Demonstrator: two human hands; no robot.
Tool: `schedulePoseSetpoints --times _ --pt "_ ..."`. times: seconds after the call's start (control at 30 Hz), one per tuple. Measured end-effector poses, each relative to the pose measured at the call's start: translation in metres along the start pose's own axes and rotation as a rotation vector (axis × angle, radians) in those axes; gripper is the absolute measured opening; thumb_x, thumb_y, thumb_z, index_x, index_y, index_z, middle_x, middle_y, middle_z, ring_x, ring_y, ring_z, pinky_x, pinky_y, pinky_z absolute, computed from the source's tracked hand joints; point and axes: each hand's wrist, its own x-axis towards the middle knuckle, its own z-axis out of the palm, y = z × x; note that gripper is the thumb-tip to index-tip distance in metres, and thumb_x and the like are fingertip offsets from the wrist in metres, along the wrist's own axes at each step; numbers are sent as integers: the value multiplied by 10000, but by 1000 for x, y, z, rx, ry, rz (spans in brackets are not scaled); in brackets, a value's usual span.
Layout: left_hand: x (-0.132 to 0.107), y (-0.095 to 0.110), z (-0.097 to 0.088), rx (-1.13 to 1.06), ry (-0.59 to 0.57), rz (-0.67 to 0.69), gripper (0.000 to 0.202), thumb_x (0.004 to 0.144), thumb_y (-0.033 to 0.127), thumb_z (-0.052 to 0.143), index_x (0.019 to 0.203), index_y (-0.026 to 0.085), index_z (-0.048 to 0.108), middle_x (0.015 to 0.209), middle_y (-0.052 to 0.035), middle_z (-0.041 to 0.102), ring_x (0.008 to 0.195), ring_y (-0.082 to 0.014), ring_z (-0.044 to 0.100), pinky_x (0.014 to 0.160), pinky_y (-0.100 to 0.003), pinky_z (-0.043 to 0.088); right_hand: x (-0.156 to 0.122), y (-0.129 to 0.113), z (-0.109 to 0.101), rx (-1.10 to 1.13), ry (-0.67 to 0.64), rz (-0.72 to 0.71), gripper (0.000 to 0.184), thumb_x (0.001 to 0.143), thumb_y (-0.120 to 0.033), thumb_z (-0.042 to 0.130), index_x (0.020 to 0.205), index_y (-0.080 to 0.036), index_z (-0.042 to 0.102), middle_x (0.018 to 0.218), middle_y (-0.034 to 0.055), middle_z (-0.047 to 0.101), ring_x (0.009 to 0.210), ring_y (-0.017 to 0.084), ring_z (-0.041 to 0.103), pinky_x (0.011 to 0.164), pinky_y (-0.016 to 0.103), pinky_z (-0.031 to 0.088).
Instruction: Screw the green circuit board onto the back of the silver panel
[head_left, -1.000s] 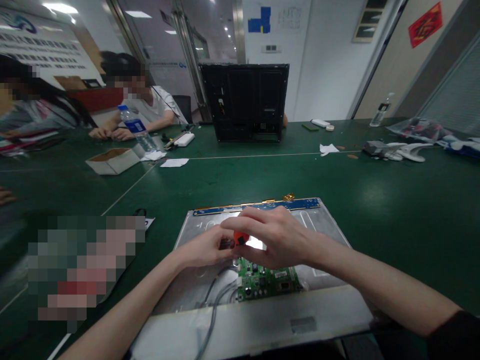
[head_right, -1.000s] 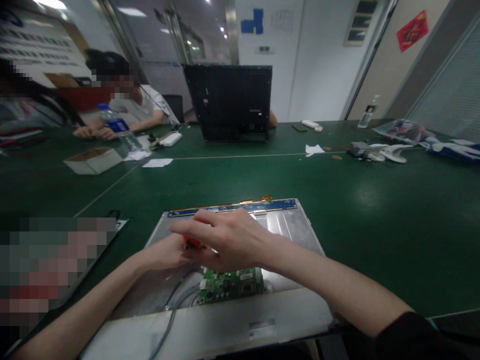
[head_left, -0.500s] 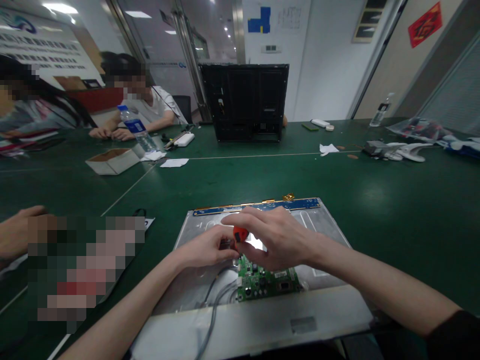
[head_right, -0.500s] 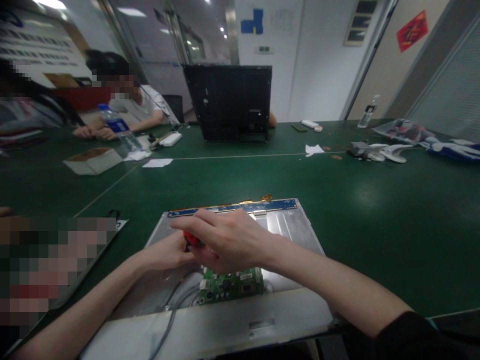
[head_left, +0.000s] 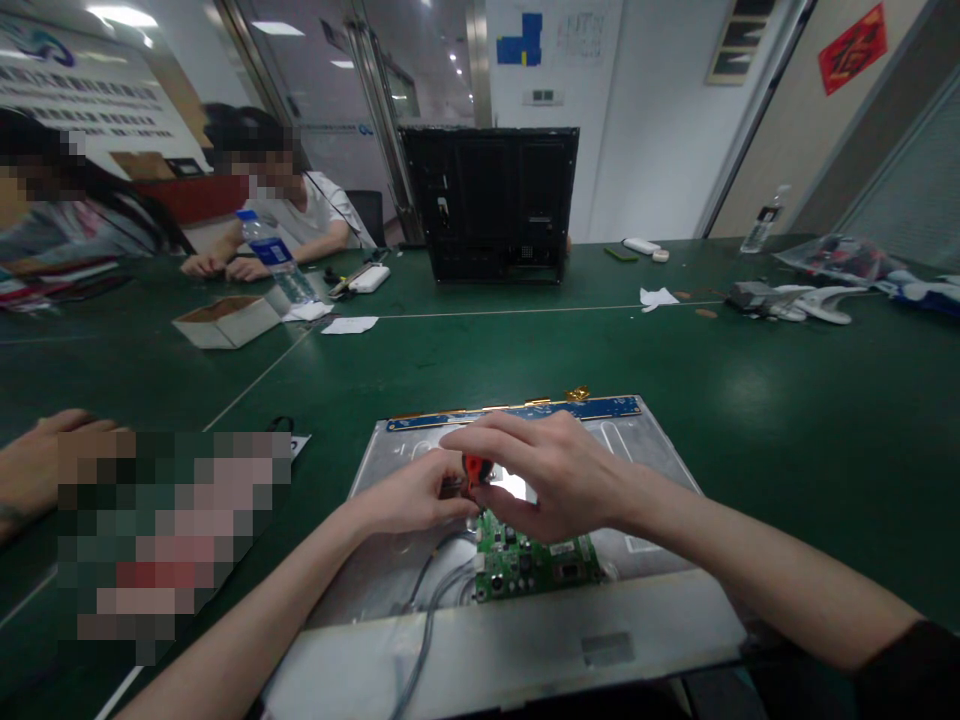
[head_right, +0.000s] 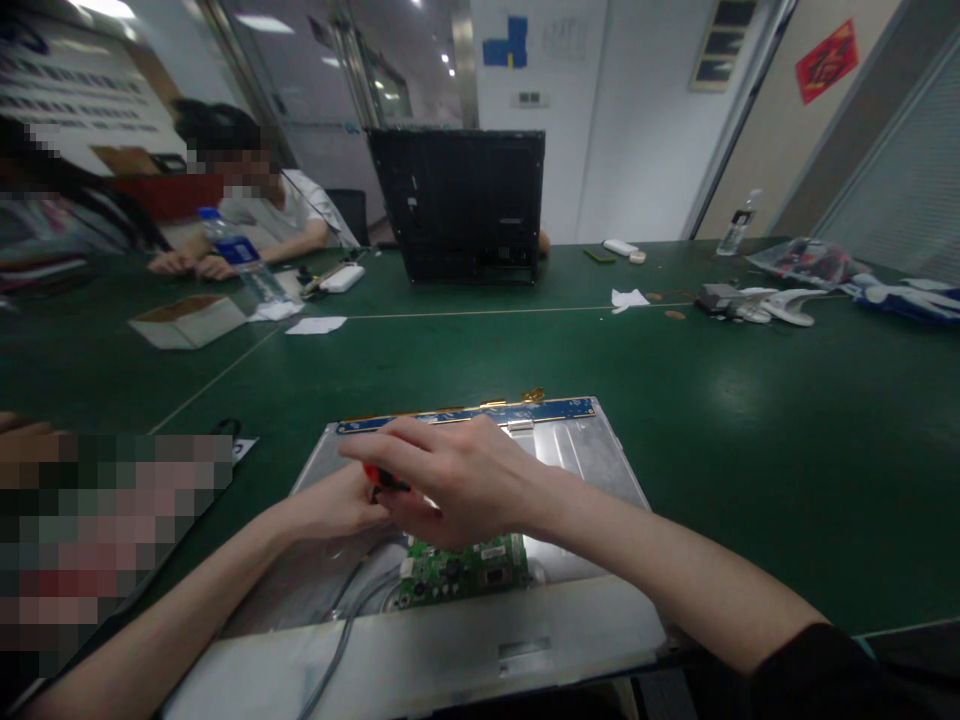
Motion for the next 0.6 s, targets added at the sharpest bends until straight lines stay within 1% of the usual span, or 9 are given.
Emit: schedulePoseSetpoints --times 0.07,0.13,0.27,0.43,0.5,0.6 --pt "0 4 -1 -38 -9 3 165 776 295 552 790 145 619 771 -27 633 729 -191 576 660 -275 448 0 -1 -1 5 8 -4 433 832 -136 498 1262 -140 454 1168 63 622 947 120 601 619 217 434" --pt "1 7 -2 -66 -13 16 159 768 284 551 803 148 624 769 -24 645 729 -189 579 665 -275 448 0 -1 -1 -1 14 -2 425 824 -120 480 1248 -135 464 1150 65 627 923 119 601 596 216 427" --pt "2 9 -5 -67 -28 14 147 755 278 569 805 151 625 760 -19 642 724 -186 577 673 -279 449 1 -1 0 -16 13 9 378 840 -145 479 1217 -136 476 1083 61 637 858 126 597 558 224 409" --pt "2 6 -6 -52 -39 3 147 765 294 584 802 157 626 784 -16 633 745 -189 582 677 -276 458 0 0 1 -27 15 18 355 875 -191 488 1228 -170 462 1070 56 629 831 125 592 534 224 383" --pt "0 3 -4 -26 -28 -7 173 779 316 586 827 157 634 812 -24 633 776 -197 587 683 -274 461 0 1 2 -25 31 12 324 895 -214 487 1217 -190 470 1051 45 624 805 115 588 526 218 374" --pt "-2 0 -2 8 -24 -17 236 824 344 555 930 153 645 883 -44 642 831 -209 587 702 -277 463 0 1 3 -33 41 1 262 915 -251 499 1173 -206 499 997 24 620 744 98 573 518 217 363"
